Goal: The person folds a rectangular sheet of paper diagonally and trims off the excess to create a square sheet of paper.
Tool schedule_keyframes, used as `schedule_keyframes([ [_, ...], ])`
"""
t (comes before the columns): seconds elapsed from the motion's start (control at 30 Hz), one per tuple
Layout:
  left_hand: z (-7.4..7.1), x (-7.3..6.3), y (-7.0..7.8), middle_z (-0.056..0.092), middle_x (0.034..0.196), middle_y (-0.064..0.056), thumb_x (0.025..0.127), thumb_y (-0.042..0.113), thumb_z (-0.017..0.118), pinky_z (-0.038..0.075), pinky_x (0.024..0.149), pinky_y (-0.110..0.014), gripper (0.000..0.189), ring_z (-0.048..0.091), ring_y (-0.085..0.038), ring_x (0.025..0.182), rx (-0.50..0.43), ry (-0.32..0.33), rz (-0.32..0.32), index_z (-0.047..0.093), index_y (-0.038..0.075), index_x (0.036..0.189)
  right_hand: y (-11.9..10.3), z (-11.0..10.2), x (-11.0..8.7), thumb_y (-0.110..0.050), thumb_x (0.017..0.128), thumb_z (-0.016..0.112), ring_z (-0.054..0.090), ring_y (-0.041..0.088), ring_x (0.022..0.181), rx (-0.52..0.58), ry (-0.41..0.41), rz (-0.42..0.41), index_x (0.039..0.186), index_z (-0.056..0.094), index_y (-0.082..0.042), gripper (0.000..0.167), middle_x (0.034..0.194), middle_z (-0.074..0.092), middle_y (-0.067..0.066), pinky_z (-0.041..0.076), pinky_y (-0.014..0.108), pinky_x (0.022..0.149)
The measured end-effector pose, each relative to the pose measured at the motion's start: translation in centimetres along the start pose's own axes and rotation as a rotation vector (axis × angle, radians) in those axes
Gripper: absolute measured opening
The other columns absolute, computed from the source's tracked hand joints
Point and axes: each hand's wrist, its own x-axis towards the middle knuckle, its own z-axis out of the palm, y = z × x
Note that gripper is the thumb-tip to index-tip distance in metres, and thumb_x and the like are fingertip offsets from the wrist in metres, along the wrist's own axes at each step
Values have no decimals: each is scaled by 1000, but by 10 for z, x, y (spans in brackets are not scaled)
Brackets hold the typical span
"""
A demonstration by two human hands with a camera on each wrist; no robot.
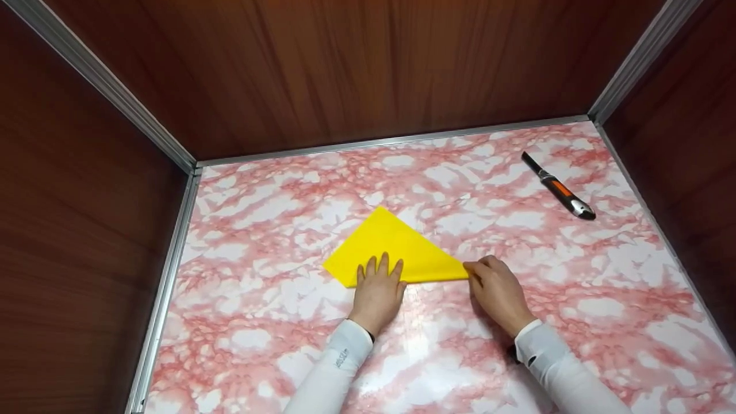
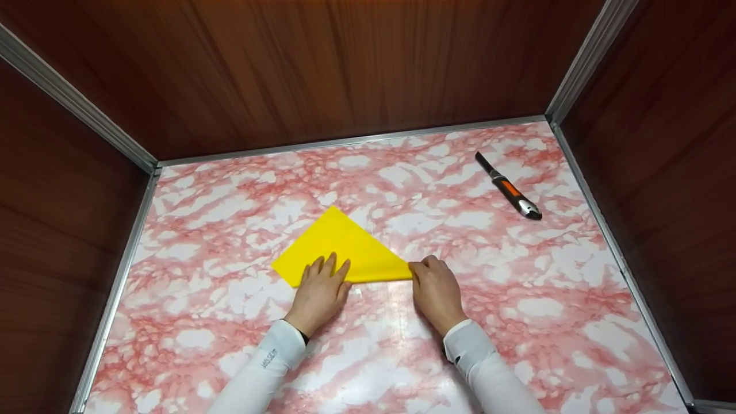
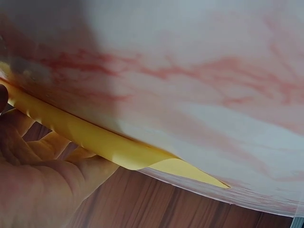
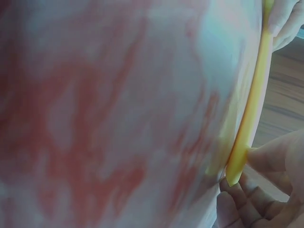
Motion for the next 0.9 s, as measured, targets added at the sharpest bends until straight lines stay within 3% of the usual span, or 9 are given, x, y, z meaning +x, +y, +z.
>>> schedule_keyframes([
  [0.6,0,0,1,38,151,-14,100,44,46,27,104,-63,51,33,-40,135,-2,-9,-5,46,23,147,1,-1,-2,-12,89,69,54,22,80,-30,-4,-24,109,75,-7,21,91,59,2,48,39,72],
  [0.9,1,0,1,37,152,-13,100,44,47,28,104,-63,51,33,-39,135,7,-3,-2,45,23,147,3,-2,-3,-10,88,69,54,21,75,-36,2,-32,123,67,-9,35,93,59,4,47,39,70],
])
